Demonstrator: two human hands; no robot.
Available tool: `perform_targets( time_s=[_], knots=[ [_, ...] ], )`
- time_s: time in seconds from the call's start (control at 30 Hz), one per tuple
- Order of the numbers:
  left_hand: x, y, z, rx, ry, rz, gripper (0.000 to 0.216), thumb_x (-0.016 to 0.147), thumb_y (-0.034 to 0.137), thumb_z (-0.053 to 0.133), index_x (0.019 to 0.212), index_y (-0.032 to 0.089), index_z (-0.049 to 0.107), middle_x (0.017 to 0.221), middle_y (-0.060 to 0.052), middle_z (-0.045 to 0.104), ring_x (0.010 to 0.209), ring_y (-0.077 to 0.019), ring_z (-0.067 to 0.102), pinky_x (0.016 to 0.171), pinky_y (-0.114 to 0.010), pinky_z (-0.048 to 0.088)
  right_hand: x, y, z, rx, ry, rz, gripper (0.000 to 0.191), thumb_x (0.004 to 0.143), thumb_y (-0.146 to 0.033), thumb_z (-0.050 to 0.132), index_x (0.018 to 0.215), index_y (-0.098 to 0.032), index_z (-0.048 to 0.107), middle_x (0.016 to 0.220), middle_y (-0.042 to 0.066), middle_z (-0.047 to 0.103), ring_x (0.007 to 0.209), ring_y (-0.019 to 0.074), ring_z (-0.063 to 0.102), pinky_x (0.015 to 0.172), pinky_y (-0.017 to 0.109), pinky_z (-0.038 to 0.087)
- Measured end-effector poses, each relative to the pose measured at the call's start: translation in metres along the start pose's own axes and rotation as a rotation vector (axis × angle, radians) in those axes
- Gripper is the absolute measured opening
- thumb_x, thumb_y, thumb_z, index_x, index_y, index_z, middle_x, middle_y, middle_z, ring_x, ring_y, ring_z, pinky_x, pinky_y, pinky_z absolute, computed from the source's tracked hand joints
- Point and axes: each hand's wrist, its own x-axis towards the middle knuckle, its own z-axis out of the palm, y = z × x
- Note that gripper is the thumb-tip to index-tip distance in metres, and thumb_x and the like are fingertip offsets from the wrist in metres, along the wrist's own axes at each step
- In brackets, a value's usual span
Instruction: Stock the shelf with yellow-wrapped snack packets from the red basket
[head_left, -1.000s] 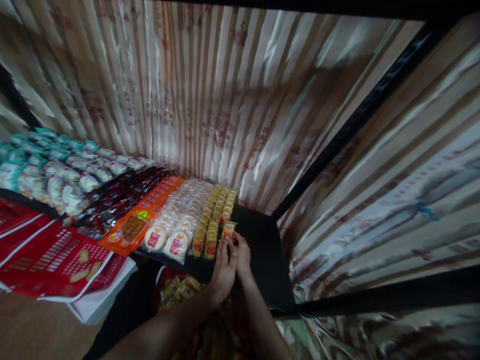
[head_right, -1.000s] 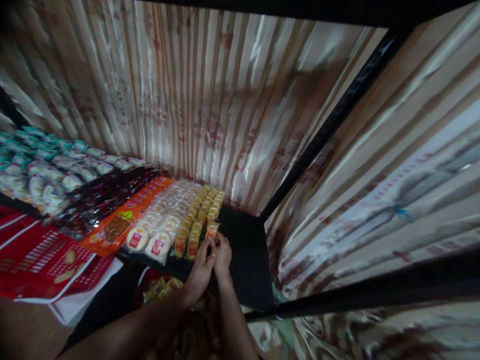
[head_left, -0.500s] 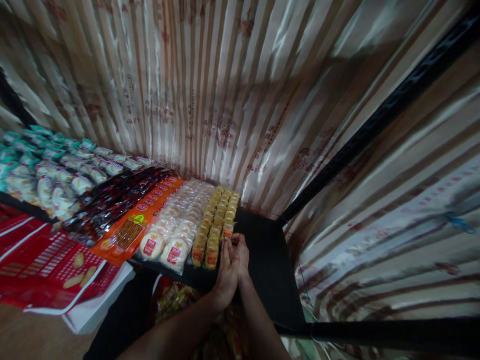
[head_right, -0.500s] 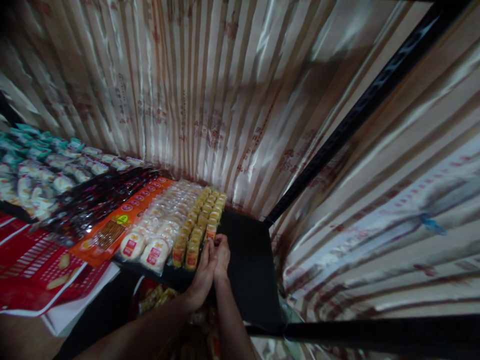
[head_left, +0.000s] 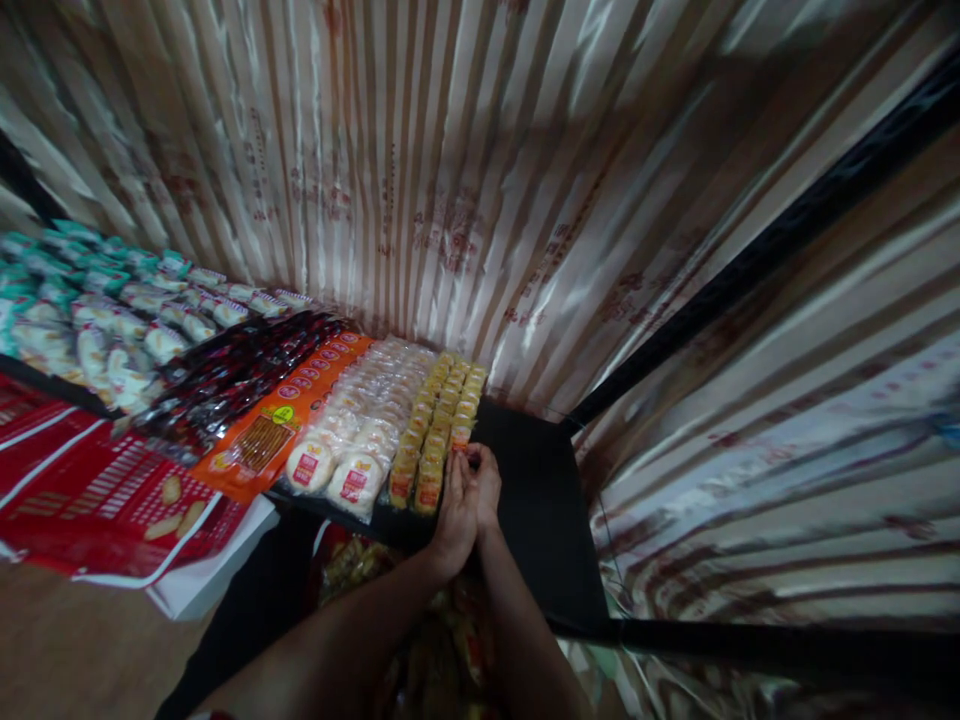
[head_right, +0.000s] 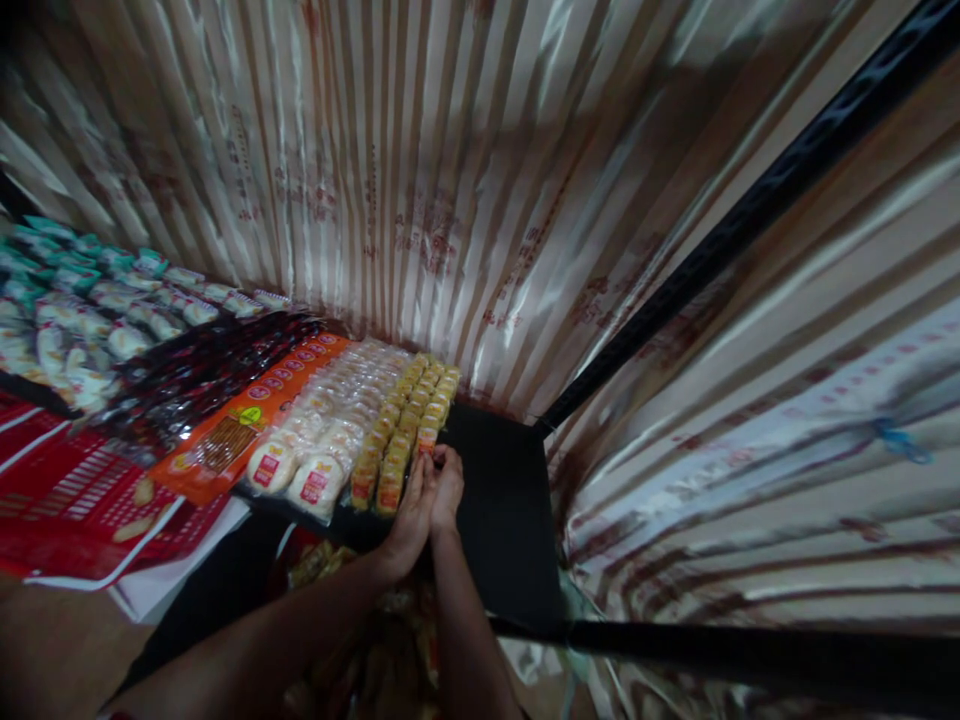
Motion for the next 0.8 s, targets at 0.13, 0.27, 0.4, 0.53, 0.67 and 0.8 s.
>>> perform_targets(
  time_s=[0.13,0.27,0.4,0.53,0.67,0.8],
  knots=[
    [-0.014,0.003,-0.006,0.040,-0.004,0.072,0.046,0.090,0.023,0.037,0.135,0.015,0.041,0.148,-0.007,0.034,0.141,-0.0174,0.018,0.118,-0.035,0.013,-0.006,0.008,0.000,0.054,0.037,0.017,0.037,0.071,-0.041,0.053,0.099,-0.017,0.059,0.100,0.009,0.060,0.089,0.0203,0.058,0.076,0.034,0.049],
    [-0.036,0.001,-0.014,0.103,0.008,0.056,0.045,0.088,0.024,0.038,0.132,0.015,0.044,0.144,-0.008,0.039,0.137,-0.0167,0.030,0.116,-0.031,0.019,-0.025,0.002,-0.005,0.033,0.102,0.075,0.045,0.071,-0.041,0.053,0.107,-0.014,0.058,0.106,0.012,0.059,0.093,0.0209,0.058,0.078,0.034,0.049],
    [-0.075,-0.007,-0.033,0.210,-0.023,0.156,0.043,0.088,0.026,0.035,0.128,0.017,0.048,0.134,-0.009,0.051,0.125,-0.0166,0.045,0.110,-0.030,0.031,-0.061,-0.015,-0.016,0.033,0.116,0.068,0.042,0.076,-0.041,0.049,0.106,-0.015,0.059,0.106,0.012,0.061,0.090,0.0195,0.060,0.078,0.033,0.049],
    [-0.119,-0.024,-0.071,0.278,-0.058,0.218,0.041,0.089,0.028,0.027,0.117,0.014,0.054,0.119,-0.011,0.059,0.112,-0.0172,0.053,0.102,-0.031,0.039,-0.116,-0.030,-0.025,0.094,0.115,0.075,0.040,0.082,-0.042,0.045,0.109,-0.015,0.057,0.106,0.012,0.064,0.091,0.0185,0.061,0.076,0.030,0.050],
    [-0.139,-0.055,-0.114,0.516,-0.061,0.101,0.036,0.089,0.026,0.029,0.110,0.017,0.056,0.115,-0.008,0.061,0.109,-0.0174,0.054,0.099,-0.031,0.040,-0.171,-0.030,-0.023,0.041,-0.021,0.086,0.035,0.085,-0.041,0.042,0.104,-0.018,0.059,0.097,0.009,0.068,0.087,0.0182,0.064,0.077,0.030,0.050],
    [-0.139,-0.089,-0.147,0.962,-0.140,-0.131,0.031,0.087,0.022,0.037,0.108,0.013,0.058,0.112,-0.011,0.063,0.108,-0.0189,0.056,0.096,-0.028,0.039,-0.204,-0.012,-0.008,-0.214,-0.283,0.111,0.030,0.087,-0.032,0.037,0.097,-0.020,0.063,0.097,0.007,0.070,0.090,0.0189,0.064,0.083,0.030,0.047]
  ],
)
